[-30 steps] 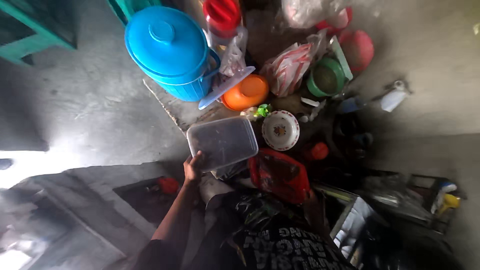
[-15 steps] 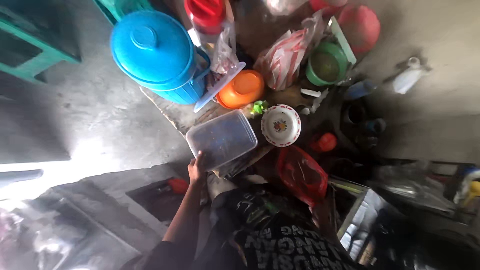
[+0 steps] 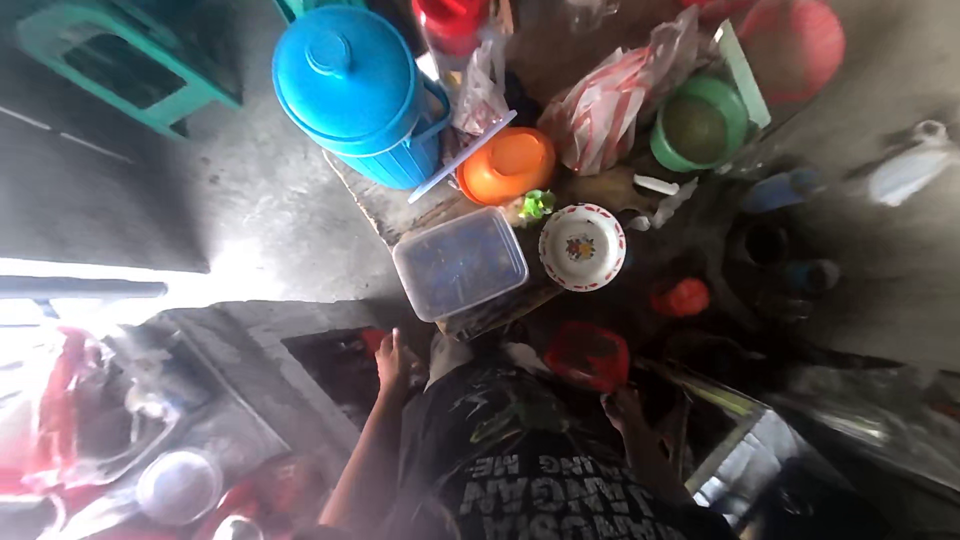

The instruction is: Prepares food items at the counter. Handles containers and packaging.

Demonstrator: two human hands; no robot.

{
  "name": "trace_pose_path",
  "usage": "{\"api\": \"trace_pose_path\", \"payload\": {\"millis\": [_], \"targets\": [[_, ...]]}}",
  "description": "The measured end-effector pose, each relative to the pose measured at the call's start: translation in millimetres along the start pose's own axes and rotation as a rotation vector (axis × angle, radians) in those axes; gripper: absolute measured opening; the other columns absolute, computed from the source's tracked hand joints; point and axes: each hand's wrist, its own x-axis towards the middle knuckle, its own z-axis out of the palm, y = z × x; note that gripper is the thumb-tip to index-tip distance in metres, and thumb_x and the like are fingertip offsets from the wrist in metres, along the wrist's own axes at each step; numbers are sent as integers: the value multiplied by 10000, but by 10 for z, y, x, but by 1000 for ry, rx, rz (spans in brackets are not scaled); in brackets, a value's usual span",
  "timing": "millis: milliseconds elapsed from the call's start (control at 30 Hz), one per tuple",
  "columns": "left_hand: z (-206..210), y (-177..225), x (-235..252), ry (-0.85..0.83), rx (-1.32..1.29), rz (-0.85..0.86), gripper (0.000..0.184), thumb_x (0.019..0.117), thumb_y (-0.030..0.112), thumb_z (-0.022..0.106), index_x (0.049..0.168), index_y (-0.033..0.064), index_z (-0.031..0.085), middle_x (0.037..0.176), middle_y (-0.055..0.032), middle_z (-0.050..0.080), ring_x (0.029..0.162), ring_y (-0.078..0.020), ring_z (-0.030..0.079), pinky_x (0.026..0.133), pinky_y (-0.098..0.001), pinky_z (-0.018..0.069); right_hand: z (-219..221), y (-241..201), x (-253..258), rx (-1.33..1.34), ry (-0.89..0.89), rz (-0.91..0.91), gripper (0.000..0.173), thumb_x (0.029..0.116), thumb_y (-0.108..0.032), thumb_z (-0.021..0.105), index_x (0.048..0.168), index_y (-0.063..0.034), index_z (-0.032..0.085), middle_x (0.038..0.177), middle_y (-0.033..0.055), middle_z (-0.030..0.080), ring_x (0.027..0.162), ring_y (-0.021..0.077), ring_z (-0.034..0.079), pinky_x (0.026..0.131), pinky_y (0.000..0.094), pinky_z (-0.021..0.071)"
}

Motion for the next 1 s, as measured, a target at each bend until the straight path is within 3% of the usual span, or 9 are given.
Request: {"api": "trace_pose_path", "payload": {"millis": [167,233,333,467,567,633,767,833,1000], "targets": [[-17,-564,-392,-73,262,-99,506,1066,449,507,1347,42,617,1189,-213,693,1084,-353,671,962,-568,512,17,-435,-238,169,-179,-53,295,1122,-315,352,1220,-124,555,919,17,658,687,68,625,580,223,539],[115,-557,-506,-154,384,-71,495,1063,450,511,1340,56,627,1226,-204,684,1151,-363,647,1007,-588,478,-122,-658,-466,264,-216,-53,322,1121,-291,333,1234,-95,562,989,52,681,795,105,671,668,259,576],[533,-304,-658,-402,575,105,482,1068,395,520,1382,38,599,1382,-217,606,1304,-381,569,1112,-579,424,-390,-981,-924,396,-219,-31,334,1095,-283,311,1106,-87,581,938,69,692,813,143,697,676,303,606],[1344,-5,-870,-806,634,375,403,1088,269,480,1414,57,584,1415,-212,589,1310,-377,570,1125,-572,418,-698,-1139,-1368,454,-377,-227,397,1080,-255,293,977,-110,647,863,56,741,792,149,729,704,355,636],[1906,177,-1088,-1074,378,412,431,1108,306,430,1430,54,567,1352,-168,640,1232,-267,632,1088,-478,478,-794,-1158,-1461,460,-496,-360,321,1047,-300,434,1018,-106,689,931,76,754,878,182,740,788,409,639],[2006,392,-1405,-1152,-15,254,400,1110,278,393,1376,31,560,1176,-91,672,1036,-126,654,933,-341,547,-806,-1178,-1477,422,-502,-369,305,1020,-328,488,999,-113,704,915,74,760,863,187,746,774,416,643],[1941,524,-1839,-1229,-781,-48,498,1080,390,190,1249,116,571,1097,-73,712,1049,-194,673,932,-447,558,-737,-1250,-1530,138,-294,-395,308,1085,-258,363,1196,-104,605,1002,51,720,900,147,711,755,375,628],[1751,627,-1979,-1243,-876,-43,619,1082,500,99,1285,140,560,1134,-97,713,1060,-239,680,918,-468,563,-679,-1261,-1471,-158,-201,-615,332,1061,-137,475,1362,-23,558,1171,103,687,1023,162,687,857,379,611],[1375,326,-2167,-1064,-851,237,719,1044,662,137,1419,177,512,1179,-85,701,910,-191,696,706,-345,592,-611,-1127,-1421,-671,29,-1165,407,996,-213,660,1295,57,601,1187,200,679,1102,223,672,989,403,559]]}}
